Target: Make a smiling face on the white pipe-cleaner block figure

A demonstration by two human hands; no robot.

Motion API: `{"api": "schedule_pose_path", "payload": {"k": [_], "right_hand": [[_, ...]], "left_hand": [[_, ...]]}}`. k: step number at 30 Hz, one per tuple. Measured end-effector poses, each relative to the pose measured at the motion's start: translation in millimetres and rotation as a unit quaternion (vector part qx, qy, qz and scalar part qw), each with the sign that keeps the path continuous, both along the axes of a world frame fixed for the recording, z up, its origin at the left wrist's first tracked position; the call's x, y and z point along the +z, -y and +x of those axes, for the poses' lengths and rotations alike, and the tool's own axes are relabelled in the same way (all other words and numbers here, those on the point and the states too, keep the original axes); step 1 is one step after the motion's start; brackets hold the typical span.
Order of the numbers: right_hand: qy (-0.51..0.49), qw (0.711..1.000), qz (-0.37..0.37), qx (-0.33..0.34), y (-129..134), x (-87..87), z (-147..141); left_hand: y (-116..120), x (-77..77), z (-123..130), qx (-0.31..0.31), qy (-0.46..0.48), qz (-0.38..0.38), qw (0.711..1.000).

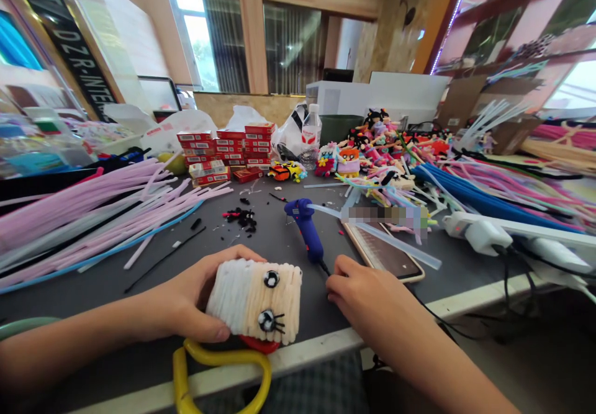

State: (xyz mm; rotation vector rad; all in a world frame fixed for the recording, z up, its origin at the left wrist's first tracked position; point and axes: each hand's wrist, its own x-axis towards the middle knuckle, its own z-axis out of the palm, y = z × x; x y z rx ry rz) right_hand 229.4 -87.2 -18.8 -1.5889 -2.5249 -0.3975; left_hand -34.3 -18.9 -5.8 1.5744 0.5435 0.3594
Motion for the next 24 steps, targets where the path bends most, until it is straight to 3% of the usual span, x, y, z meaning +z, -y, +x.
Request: {"api": "schedule_pose_path", "payload": {"k": [11,24], "right_hand": [[0.006,1.000,0.022,0.012,-2.9,-7.7,0.1],[0.024,0.998,0.053,0.033,-0.3,-4.9,-1.6]], "left_hand": [[0.3,0.8,-0.6,-0.004,0.004,-0.008,1.000],[3.7,2.7,-1.2,-0.018,-0.007,0.039,0.999]]}}
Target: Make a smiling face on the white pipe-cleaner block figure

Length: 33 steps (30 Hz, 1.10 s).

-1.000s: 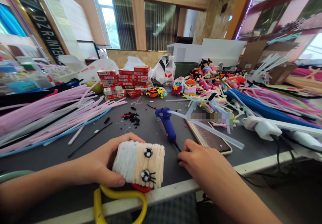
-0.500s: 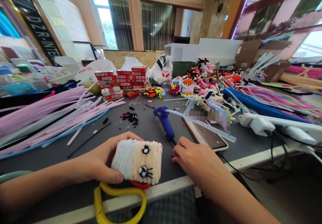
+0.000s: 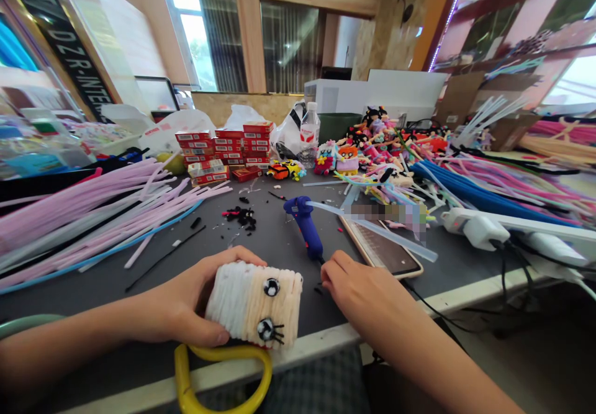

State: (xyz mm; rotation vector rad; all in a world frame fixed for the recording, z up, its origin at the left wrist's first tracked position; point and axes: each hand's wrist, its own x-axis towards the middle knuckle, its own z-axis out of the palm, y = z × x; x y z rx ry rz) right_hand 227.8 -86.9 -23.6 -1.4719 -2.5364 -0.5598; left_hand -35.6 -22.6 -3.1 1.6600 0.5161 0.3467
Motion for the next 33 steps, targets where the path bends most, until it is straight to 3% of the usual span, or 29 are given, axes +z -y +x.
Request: {"api": "schedule_pose_path", "payload": {"k": [19,24,28,33], "right_hand": [[-0.011,0.990,0.132,0.054,6.2,8.1,-13.2],[-0.079,0.977,0.188,0.061,13.4,11.9,-20.4],[-0.162,0.962,0.219,0.024,22.8,11.2,-25.6],[-0.211,0.956,0.203,0.007,36.3,8.9,-31.8]], "left_hand": [[1.4,-1.3,-0.5,0.004,-0.007,0.001,1.000],[2.2,-0.7,0.0,0.009,-0.011,0.016,1.000],[1.9,-0.6,0.4,0.006,-0.018,0.030,0.999],[2.5,-1.4,0.8,-0.003,-0.017,0.028,0.999]]}}
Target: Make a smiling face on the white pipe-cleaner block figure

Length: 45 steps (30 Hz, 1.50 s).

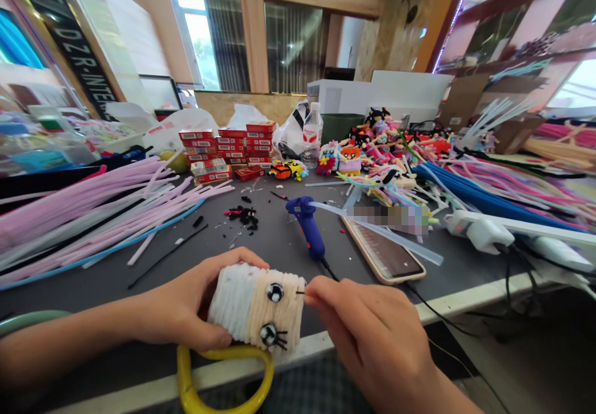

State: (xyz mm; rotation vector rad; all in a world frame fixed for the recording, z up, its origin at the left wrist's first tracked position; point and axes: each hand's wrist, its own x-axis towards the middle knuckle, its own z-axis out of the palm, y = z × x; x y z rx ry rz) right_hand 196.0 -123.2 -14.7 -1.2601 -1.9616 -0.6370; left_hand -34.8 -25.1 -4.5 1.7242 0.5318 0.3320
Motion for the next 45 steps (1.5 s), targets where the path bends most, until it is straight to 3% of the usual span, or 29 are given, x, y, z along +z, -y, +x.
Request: {"api": "schedule_pose_path", "payload": {"k": [25,32,45], "right_hand": [[0.002,0.999,0.025,0.035,-11.4,-3.2,-15.8],[0.003,0.997,0.074,0.028,-13.2,-4.0,-15.5],[0.004,0.997,0.058,0.055,-16.6,-1.5,-15.3]], "left_hand": [[-1.1,3.6,1.5,-0.001,-0.018,0.007,1.000],[-0.6,2.6,0.8,0.001,-0.019,0.010,1.000],[-3.1,1.4,-0.4,-0.016,-0.031,0.033,0.999]]}}
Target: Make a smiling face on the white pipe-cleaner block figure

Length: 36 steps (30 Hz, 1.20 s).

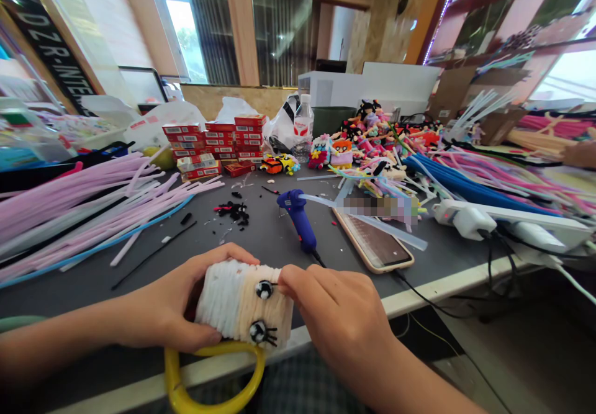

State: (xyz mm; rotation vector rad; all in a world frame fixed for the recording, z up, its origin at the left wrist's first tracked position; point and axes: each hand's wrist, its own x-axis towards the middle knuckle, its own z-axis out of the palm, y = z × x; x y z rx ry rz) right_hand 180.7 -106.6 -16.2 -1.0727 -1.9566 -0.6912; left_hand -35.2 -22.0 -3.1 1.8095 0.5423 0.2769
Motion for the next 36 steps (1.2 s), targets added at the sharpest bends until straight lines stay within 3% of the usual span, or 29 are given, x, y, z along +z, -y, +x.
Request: {"api": "schedule_pose_path", "payload": {"k": [36], "right_hand": [[0.013,0.999,-0.035,-0.009,1.0,4.1,-1.2]], "left_hand": [[2.5,1.5,0.5,0.014,-0.001,0.035,0.999]]}}
